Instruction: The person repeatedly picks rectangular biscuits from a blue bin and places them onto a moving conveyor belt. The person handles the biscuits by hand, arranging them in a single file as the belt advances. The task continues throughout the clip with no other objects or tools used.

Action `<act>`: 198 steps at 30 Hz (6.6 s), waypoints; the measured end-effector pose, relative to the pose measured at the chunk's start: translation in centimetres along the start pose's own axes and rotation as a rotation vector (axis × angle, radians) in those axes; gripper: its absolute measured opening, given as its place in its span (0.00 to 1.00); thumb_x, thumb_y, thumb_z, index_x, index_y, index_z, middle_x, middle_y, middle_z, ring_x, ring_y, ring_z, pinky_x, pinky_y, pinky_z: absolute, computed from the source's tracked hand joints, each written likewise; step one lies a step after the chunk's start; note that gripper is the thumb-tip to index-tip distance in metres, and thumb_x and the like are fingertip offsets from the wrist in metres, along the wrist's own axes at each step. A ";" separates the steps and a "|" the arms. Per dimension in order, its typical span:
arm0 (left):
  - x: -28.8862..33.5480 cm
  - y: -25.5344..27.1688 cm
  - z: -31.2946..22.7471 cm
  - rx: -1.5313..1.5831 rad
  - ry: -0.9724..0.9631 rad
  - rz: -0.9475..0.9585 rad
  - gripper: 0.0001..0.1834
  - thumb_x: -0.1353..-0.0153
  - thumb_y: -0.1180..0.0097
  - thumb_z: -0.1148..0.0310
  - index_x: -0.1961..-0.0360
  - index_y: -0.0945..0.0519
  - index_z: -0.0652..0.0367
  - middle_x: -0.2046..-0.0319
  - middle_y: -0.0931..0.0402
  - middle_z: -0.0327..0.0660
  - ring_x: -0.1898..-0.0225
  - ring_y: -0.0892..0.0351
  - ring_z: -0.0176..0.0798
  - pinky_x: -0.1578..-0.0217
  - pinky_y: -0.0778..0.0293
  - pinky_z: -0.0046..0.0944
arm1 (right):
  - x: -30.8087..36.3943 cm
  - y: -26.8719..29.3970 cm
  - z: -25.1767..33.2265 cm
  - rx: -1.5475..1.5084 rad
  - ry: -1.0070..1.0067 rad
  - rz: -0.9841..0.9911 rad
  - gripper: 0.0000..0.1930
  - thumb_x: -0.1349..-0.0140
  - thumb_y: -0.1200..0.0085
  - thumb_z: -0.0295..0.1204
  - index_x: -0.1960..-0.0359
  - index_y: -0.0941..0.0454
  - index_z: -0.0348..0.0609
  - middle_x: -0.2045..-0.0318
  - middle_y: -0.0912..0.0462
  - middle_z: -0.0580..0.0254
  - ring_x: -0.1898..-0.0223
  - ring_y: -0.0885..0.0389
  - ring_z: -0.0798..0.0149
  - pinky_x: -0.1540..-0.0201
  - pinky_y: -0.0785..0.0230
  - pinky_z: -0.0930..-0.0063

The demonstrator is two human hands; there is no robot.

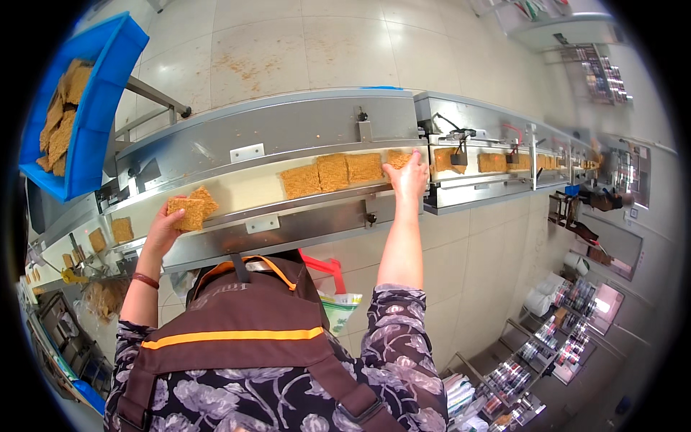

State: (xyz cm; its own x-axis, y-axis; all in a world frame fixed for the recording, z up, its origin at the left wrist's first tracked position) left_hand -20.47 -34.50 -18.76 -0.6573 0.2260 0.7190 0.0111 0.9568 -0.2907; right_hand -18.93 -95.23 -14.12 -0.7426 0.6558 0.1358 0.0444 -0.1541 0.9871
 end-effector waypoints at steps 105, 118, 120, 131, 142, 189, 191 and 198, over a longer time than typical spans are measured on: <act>2.3 -8.1 4.8 0.512 0.114 0.285 0.21 0.29 0.64 0.51 0.44 0.30 0.48 0.46 0.29 0.39 0.46 0.28 0.42 0.49 0.29 0.52 | 25.6 -9.6 23.0 -0.615 0.396 0.770 0.26 0.40 0.44 0.48 0.52 0.23 0.36 0.57 0.18 0.47 0.55 0.19 0.56 0.51 0.29 0.66; 1.3 -6.7 4.3 0.434 -0.098 -0.044 0.18 0.29 0.60 0.55 0.43 0.32 0.49 0.50 0.28 0.39 0.53 0.25 0.38 0.61 0.22 0.42 | 17.1 -8.8 19.8 -0.897 0.242 0.582 0.19 0.40 0.42 0.39 0.54 0.23 0.38 0.62 0.18 0.61 0.66 0.20 0.68 0.72 0.28 0.75; 1.6 -5.2 4.3 0.410 -0.106 -0.065 0.18 0.29 0.60 0.54 0.44 0.31 0.48 0.51 0.28 0.38 0.53 0.25 0.39 0.64 0.22 0.41 | 14.7 -9.2 17.8 -0.481 0.438 0.459 0.19 0.41 0.43 0.43 0.57 0.21 0.41 0.61 0.17 0.57 0.65 0.18 0.59 0.68 0.27 0.66; 12.3 22.0 2.9 0.237 -0.352 -0.975 0.19 0.35 0.57 0.51 0.52 0.28 0.51 0.62 0.22 0.37 0.65 0.20 0.38 0.75 0.25 0.35 | 13.1 -4.0 14.3 -0.189 0.600 0.223 0.15 0.40 0.45 0.43 0.65 0.21 0.42 0.68 0.16 0.52 0.64 0.18 0.50 0.62 0.27 0.60; 2.6 15.1 -3.9 -0.919 -0.314 -0.500 0.26 0.39 0.46 0.53 0.48 0.27 0.63 0.62 0.20 0.45 0.66 0.20 0.38 0.73 0.24 0.33 | 16.3 -1.3 21.5 -0.292 0.688 0.168 0.14 0.43 0.42 0.39 0.63 0.21 0.41 0.69 0.16 0.51 0.66 0.17 0.51 0.63 0.26 0.62; 8.4 14.7 -6.9 -0.995 -0.610 -0.614 0.19 0.45 0.44 0.72 0.50 0.25 0.59 0.59 0.23 0.49 0.60 0.22 0.52 0.58 0.25 0.42 | 33.9 -11.1 39.1 -0.944 0.390 0.882 0.15 0.36 0.49 0.39 0.64 0.27 0.37 0.79 0.22 0.57 0.75 0.19 0.66 0.72 0.29 0.70; 3.8 19.1 -4.0 -0.971 -0.504 -0.501 0.24 0.48 0.44 0.70 0.47 0.26 0.59 0.56 0.24 0.49 0.59 0.22 0.51 0.56 0.26 0.42 | 34.1 -14.6 38.4 -0.878 0.288 1.027 0.16 0.35 0.50 0.41 0.64 0.26 0.37 0.79 0.21 0.59 0.73 0.18 0.68 0.71 0.27 0.72; 0.7 12.6 -4.0 -0.710 -0.315 -0.256 0.25 0.51 0.41 0.69 0.49 0.26 0.61 0.55 0.24 0.51 0.52 0.26 0.51 0.51 0.29 0.42 | 28.6 -9.4 34.8 0.192 0.719 0.418 0.30 0.43 0.48 0.58 0.75 0.17 0.37 0.72 0.17 0.43 0.67 0.16 0.46 0.64 0.25 0.54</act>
State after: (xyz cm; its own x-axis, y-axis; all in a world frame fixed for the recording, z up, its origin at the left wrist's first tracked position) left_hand -17.79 -21.59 -19.39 -0.8840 0.0234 0.4669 0.2366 0.8837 0.4038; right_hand -17.31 -49.28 -16.54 -0.8808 -0.0661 0.4688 0.4734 -0.1085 0.8741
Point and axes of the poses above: each hand's wrist, its own x-axis away from the middle knuckle, its own y-axis out of the back of the hand, z = x × y, the point moved 10 cm from there along -x, towards the middle knuckle
